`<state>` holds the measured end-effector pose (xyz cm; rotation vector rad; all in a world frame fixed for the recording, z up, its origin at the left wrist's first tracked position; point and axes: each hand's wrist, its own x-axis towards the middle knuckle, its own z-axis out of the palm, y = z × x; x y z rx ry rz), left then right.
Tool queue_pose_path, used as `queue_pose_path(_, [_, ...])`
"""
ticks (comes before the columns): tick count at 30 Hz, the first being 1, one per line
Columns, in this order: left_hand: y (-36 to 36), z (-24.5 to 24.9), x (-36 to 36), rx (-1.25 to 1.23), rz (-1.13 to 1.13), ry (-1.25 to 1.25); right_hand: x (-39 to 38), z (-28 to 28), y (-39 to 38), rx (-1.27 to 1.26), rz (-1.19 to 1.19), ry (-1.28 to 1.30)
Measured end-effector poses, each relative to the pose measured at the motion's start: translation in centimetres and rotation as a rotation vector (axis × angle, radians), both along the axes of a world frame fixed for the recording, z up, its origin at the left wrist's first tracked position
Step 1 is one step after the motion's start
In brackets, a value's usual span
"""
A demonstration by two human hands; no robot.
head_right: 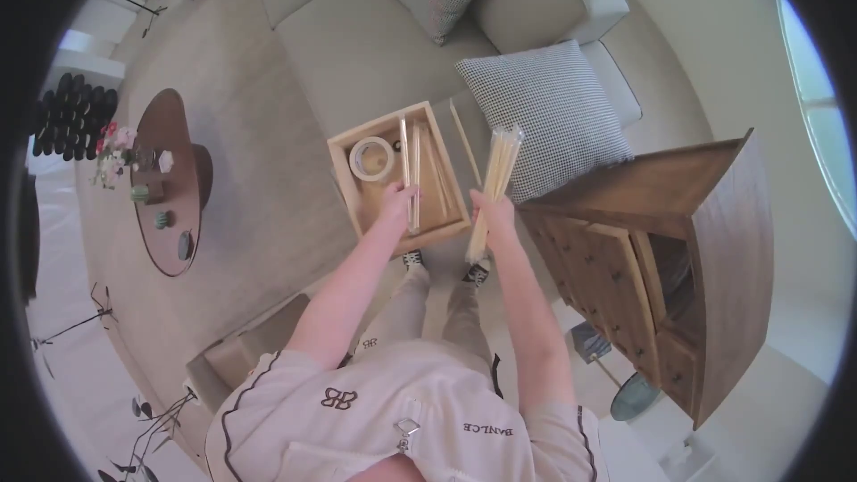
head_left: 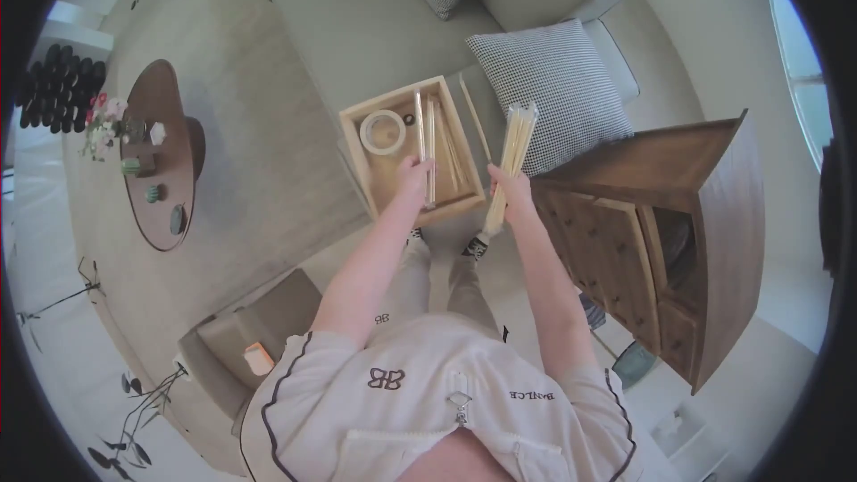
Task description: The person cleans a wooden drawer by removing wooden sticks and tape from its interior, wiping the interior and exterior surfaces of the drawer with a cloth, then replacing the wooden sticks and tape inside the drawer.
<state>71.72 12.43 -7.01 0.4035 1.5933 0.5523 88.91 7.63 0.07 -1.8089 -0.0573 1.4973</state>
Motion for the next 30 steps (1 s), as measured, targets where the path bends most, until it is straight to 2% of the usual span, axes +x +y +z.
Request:
queue_pose_path(3, [0.3, -3.3, 0.8, 0.018, 0.111, -0.004, 0.1, -0.8, 0.1, -0.031, -0.012, -0.036])
queue_pose_path(5, [0.3, -4.5, 1.2, 0.001, -0.044, 0.067, 0.4, -1.2, -0.2, -0.04, -0.005, -0.031])
queue_pose_path(9, [0.3, -9.6, 1.2, -0.029, -0.163, 0.066, 1.3, -2.2, -0.9, -0.009, -0.032, -0.007])
queue_pose_path(15, [1.2, -7.0, 1.3, 0.012, -0.125, -0.11, 1.4, -1.5, -1.6, -0.049, -0.035, -0.034])
queue_pose_path(17, [2.0, -6.1, 1.5, 0.134, -0.142, 0.263, 1.4, 0.0, -1.8, -0.051, -0.01, -0.038])
queue_pose_path(18, [2.5, -4.7, 2.1, 0.168, -0.149, 0.356, 1.4, 0.8, -2.1, -0.051, -0.007, -0.04])
queue_pose_path(21, [3.9, 1.7, 5.5, 0.434, -0.13, 0.438, 1.6, 3.4, -3.1, 0.002, 0.018, -0.118])
queue_pose_path(23, [4.6, 3.4, 8.8, 0.52, -0.3, 0.287, 1.8, 5.1, -3.8, 0.042, 0.023, -0.148])
queue_pose_path(24, [4.9, 3.0, 10.3, 0.542, -0.345, 0.249, 2.0, 5.9, -4.1, 0.053, 0.022, -0.155])
queue_pose_path(27, [5.6, -2.5, 13.7, 0.275, -0.327, 0.109, 2.5, 7.5, -5.2, 0.085, 0.066, -0.202])
queue_pose_path(30, [5.0, -10.4, 15.7, -0.005, -0.14, 0.226, 3.5, 8.9, -6.3, 0.069, 0.052, -0.224])
